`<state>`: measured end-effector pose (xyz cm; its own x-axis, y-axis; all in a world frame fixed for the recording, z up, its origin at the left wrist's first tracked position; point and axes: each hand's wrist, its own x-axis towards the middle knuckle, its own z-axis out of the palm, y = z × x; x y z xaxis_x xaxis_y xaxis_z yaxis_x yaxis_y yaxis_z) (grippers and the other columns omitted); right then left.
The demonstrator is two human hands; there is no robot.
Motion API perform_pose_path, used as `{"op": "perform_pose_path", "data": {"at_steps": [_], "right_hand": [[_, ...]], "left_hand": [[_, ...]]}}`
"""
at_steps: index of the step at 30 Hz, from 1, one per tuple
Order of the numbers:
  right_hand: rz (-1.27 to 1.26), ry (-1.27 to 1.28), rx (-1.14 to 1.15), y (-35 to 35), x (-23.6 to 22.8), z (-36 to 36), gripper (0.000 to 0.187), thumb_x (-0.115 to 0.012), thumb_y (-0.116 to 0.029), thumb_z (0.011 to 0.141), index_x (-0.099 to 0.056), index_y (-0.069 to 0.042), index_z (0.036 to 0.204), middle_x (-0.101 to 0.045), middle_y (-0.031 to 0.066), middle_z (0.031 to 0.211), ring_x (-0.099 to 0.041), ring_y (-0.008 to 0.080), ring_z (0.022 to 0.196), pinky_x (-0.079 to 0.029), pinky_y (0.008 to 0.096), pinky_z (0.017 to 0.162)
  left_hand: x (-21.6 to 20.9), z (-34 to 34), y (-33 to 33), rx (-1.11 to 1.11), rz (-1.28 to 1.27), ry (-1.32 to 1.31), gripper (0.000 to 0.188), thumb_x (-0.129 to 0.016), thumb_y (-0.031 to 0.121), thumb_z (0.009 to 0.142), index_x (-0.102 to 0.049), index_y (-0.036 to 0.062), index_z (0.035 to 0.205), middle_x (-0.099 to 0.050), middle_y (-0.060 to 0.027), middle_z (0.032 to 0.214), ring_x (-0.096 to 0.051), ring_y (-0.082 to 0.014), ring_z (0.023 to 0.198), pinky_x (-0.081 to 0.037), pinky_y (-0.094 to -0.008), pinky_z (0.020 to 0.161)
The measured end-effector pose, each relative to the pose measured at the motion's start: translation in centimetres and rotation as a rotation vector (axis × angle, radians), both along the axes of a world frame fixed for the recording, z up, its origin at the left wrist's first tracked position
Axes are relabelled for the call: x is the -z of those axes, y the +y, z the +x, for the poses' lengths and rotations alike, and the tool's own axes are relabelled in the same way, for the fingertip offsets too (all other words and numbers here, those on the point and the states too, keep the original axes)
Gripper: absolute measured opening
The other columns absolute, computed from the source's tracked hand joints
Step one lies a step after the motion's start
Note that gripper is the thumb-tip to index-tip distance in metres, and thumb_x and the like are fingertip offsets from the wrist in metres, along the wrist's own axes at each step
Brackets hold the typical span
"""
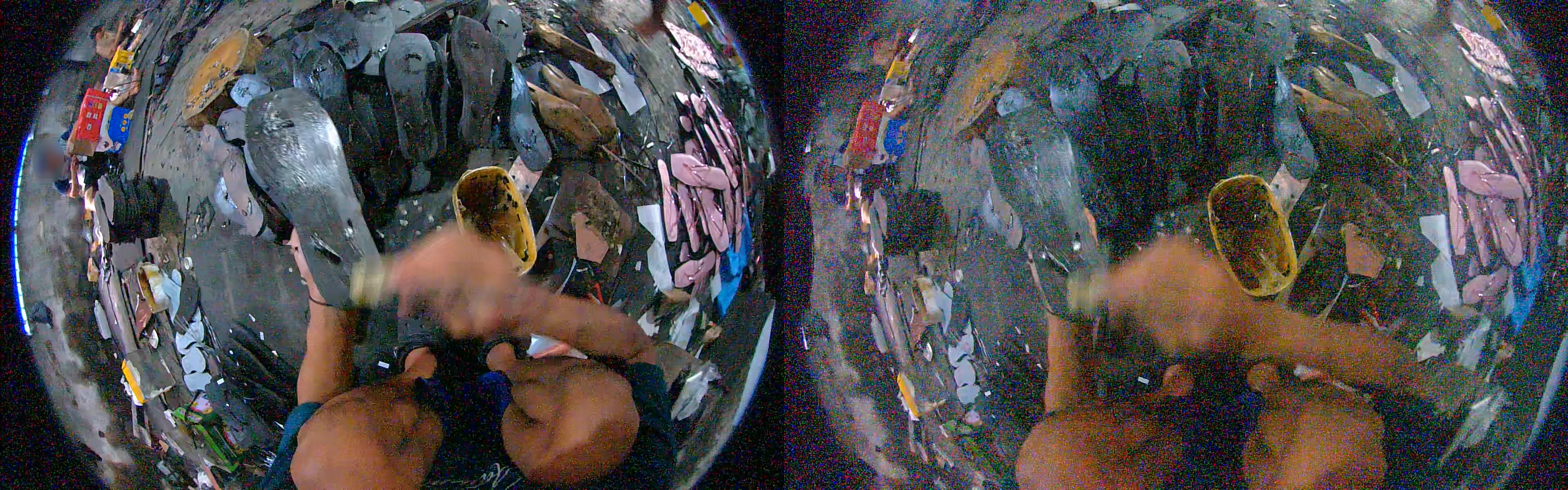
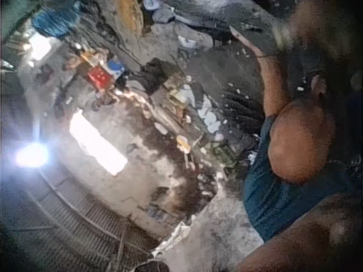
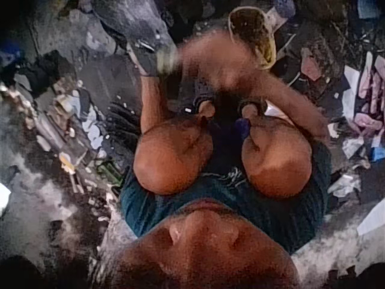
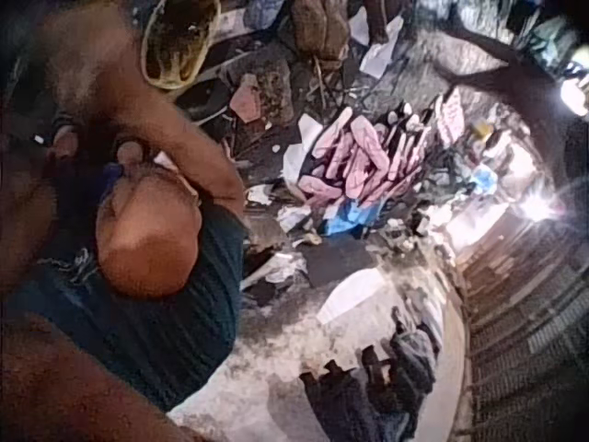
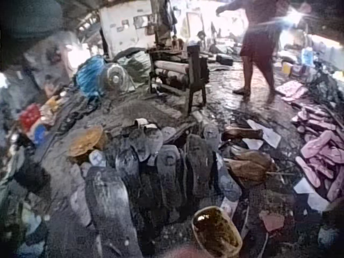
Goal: The person applies a dark adhesive from a yellow container onto the sole of a black clog using a brush. The person repeatedly dips the brush into the container and spreads the glue across the sole surface.
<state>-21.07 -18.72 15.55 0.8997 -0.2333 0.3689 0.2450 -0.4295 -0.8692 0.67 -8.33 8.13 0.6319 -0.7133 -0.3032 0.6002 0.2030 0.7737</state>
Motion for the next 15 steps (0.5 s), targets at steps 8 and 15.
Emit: {"op": "perform_pose_path", "data": {"at_steps": [8, 15], "right_hand": [[-0.189, -0.056, 0.051, 0.8, -1.4, 0.1, 0.040, -0.062, -0.013, 0.085, -0.063, -0.018, 0.124, -0.065, 0.0100, 0.100, -0.061, 0.0352, 0.093, -0.048, 0.0464, 0.082], [-0.185, -0.019, 0.039, 4.1, 1.4, 0.7, 0.035, -0.065, -0.027, 0.084, -0.067, -0.015, 0.117, -0.064, 0.0109, 0.091, -0.063, 0.0287, 0.087, -0.049, 0.0421, 0.079]], "left_hand": [[-0.3, -3.4, -1.3, 0.130, -0.119, 0.029, 0.034, -0.044, 0.028, 0.102, -0.063, 0.0042, 0.117, -0.068, -0.0067, 0.106, -0.066, -0.0206, 0.092, -0.055, -0.0366, 0.083], [0.5, -2.5, -1.3, 0.145, 0.130, 0.205, 0.037, -0.043, 0.035, 0.104, -0.062, 0.0077, 0.121, -0.068, -0.0080, 0.115, -0.066, -0.0218, 0.101, -0.053, -0.0384, 0.090]]}}
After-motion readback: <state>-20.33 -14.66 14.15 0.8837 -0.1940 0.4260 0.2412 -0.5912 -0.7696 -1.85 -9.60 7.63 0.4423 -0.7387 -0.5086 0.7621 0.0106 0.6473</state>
